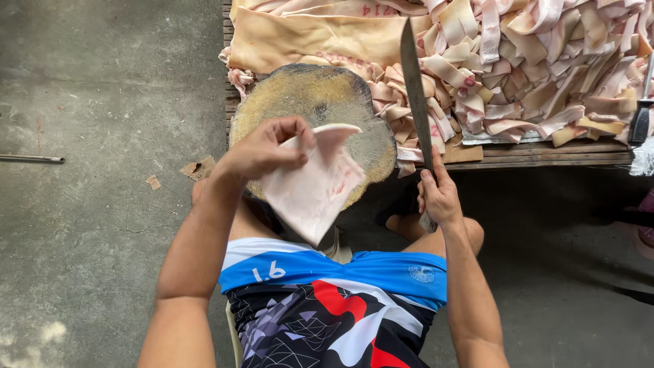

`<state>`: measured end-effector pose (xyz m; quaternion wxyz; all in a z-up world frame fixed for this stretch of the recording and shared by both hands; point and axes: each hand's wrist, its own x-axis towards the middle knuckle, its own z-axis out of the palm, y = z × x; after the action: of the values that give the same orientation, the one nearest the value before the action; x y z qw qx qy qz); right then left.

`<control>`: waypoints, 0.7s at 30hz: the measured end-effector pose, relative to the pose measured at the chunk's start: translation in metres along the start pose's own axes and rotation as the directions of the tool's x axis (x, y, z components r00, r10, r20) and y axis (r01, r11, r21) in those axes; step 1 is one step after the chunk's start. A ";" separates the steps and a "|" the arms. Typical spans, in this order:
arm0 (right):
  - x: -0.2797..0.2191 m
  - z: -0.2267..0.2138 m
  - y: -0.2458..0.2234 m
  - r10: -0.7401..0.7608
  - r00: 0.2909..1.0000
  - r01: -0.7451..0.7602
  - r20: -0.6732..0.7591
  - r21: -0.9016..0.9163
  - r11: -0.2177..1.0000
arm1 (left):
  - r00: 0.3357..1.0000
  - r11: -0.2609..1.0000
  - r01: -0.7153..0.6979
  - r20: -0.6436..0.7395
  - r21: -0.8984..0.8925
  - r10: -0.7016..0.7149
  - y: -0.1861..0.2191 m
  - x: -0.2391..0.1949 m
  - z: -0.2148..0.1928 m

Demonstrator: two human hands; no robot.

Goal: The person sits on the floor and uses a large knife to cut sheets of pork skin on a round wooden cutting board. They repeatedly slice the skin into strips, then into smaller pieces, and transfer the cut pieces to a pile on a nearby table.

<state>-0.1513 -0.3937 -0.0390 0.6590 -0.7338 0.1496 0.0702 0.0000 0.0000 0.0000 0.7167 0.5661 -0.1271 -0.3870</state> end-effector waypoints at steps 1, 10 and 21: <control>-0.009 0.003 -0.003 0.028 1.000 -0.028 -0.001 0.071 0.997 | 0.992 0.983 0.103 -0.083 0.153 -0.091 0.012 0.005 0.001; -0.112 0.085 0.065 0.003 1.000 -0.003 0.002 -0.067 0.998 | 0.683 0.932 0.362 -0.686 0.019 -0.251 -0.069 -0.028 0.013; -0.051 0.112 0.025 0.032 0.998 -0.036 -0.054 -0.079 0.996 | 0.611 0.886 0.306 -0.785 0.349 0.098 -0.089 -0.026 0.020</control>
<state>-0.1969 -0.2792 -0.0608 0.6236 -0.7585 0.1766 0.0679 -0.0666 -0.0015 -0.0680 0.5229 0.8333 0.1472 -0.1021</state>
